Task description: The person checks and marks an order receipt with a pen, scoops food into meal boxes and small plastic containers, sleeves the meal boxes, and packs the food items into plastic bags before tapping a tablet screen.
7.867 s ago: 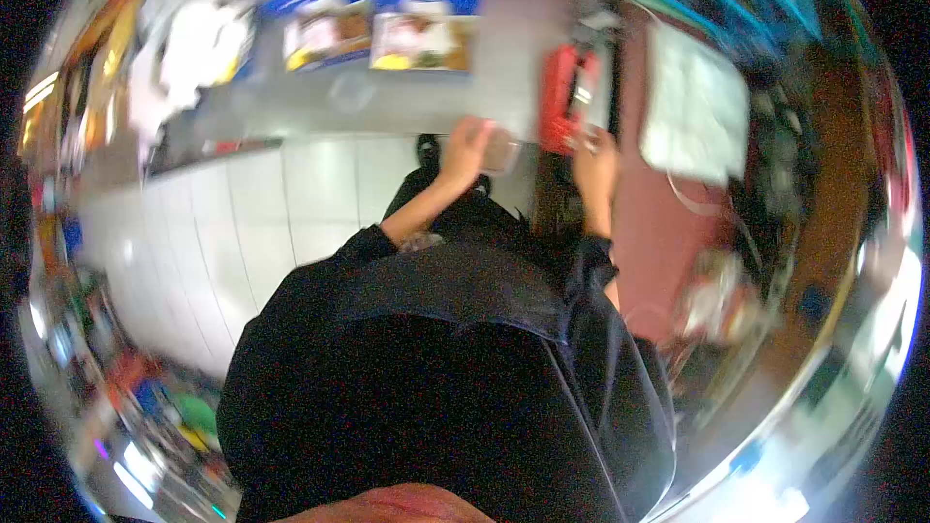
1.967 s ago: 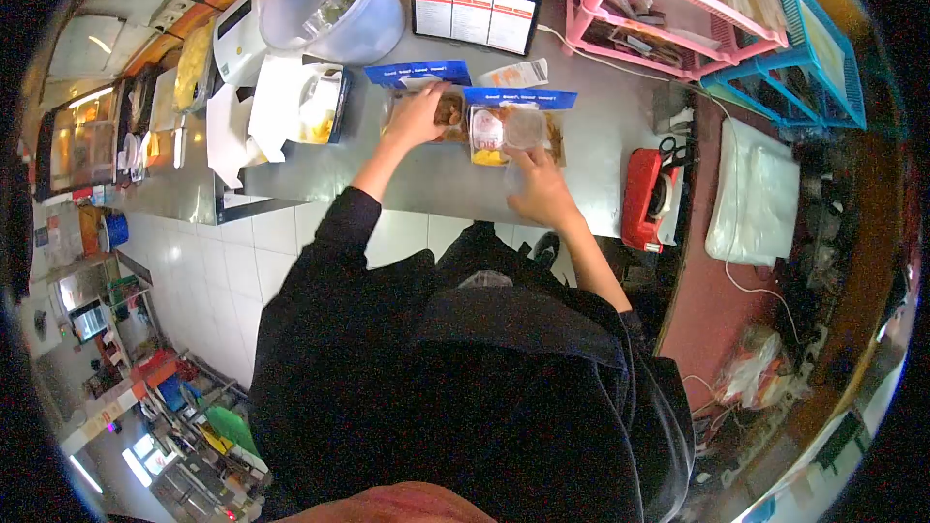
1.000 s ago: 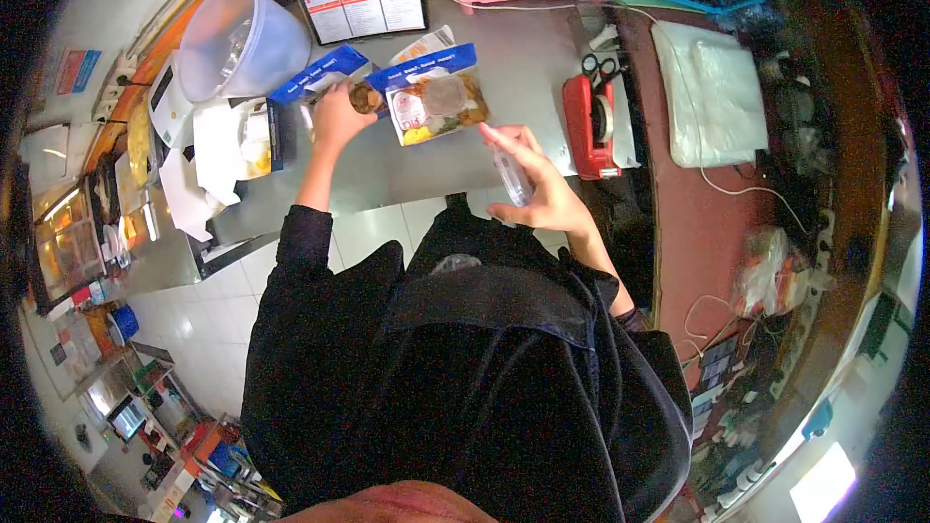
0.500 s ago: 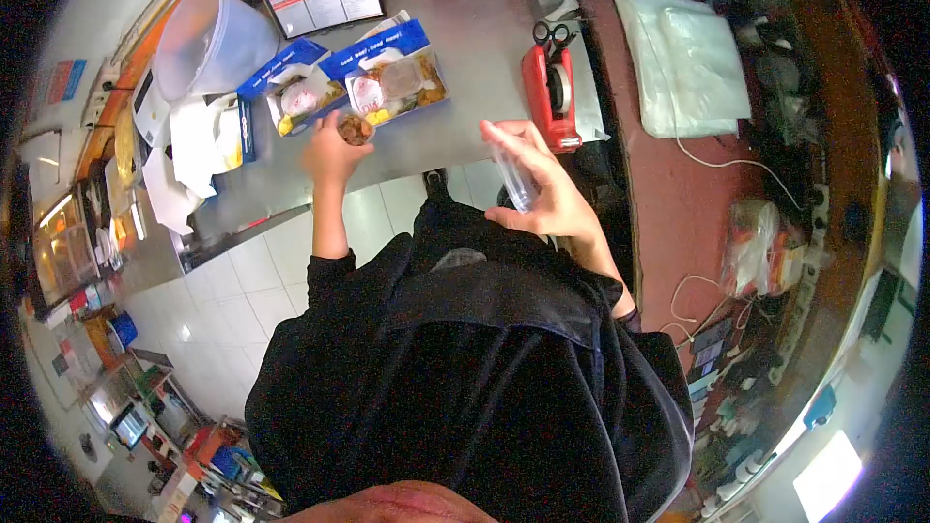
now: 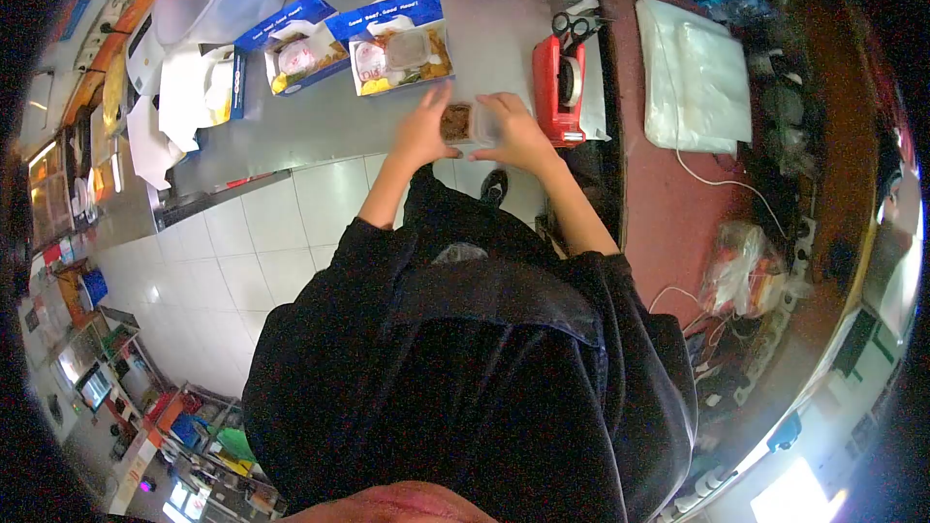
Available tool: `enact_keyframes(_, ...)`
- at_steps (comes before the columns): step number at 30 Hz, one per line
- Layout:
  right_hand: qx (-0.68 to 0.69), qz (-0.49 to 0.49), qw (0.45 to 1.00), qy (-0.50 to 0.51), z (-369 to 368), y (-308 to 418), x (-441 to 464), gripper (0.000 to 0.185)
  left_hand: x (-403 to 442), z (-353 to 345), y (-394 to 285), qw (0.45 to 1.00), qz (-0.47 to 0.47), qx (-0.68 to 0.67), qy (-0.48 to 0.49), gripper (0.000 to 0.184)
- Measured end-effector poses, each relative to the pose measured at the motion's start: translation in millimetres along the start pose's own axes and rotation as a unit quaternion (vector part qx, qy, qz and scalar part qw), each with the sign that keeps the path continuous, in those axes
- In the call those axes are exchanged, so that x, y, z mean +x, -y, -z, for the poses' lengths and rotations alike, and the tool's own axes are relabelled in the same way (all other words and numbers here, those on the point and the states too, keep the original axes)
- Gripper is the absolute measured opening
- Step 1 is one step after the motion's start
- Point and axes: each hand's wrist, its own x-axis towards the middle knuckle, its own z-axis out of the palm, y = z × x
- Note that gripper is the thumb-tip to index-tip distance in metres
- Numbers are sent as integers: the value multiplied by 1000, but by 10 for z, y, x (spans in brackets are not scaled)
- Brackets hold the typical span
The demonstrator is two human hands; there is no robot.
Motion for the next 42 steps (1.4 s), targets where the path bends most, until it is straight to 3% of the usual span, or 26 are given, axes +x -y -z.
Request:
enact_keyframes(4,-53,74,996,22,-350,-88,327,89,-187,-140,480,986,47,-83,-134,73)
enact_keyframes(5,-66,78,994,32,-450,-106,355,89,-231,-206,538,960,111,-243,-82,66)
enact_keyframes(7,-79,79,993,44,-593,-129,385,89,-226,-332,563,815,219,-536,23,53)
enact_keyframes(10,-92,74,992,45,-720,-135,394,88,-193,-444,507,791,225,-568,-26,34)
enact_keyframes(13,-131,83,988,16,-790,-111,377,85,-192,-481,462,825,235,-510,-56,30)
enact_keyframes(18,-178,105,978,0,-880,-180,372,79,-181,-569,610,804,248,-540,-21,35)
enact_keyframes(22,-166,50,985,6,-850,-147,395,78,-170,-595,579,790,248,-557,-59,29)
enact_keyframes(25,-146,17,989,12,-891,-135,394,80,-132,-521,507,843,261,-469,-38,39)
enact_keyframes(28,-102,29,994,-5,-778,-161,342,83,-101,-548,298,873,159,-454,-77,46)
enact_keyframes(29,-79,29,996,-21,-674,-34,247,84,-84,-484,287,857,189,-478,34,51)
enact_keyframes(30,-56,30,997,-35,-559,87,135,85,-94,-487,213,832,183,-520,61,51)
enact_keyframes(31,-118,44,992,-32,-298,233,10,93,-141,-497,139,805,178,-560,88,52)
enact_keyframes(34,-172,-13,961,-215,444,391,-327,85,-248,-509,-191,764,184,-602,143,60)
enact_keyframes(36,-244,-252,895,-275,443,-143,-583,61,-302,-667,-440,762,178,-603,155,63)
enact_keyframes(38,115,-361,905,-195,487,-517,-641,44,-306,-793,-692,763,190,-592,179,65)
enact_keyframes(39,78,-319,921,-212,437,-622,-645,40,-288,-842,-784,763,181,-589,196,66)
enact_keyframes(42,264,-385,870,-158,464,-806,-555,33,-250,-1045,-937,753,171,-598,213,59)
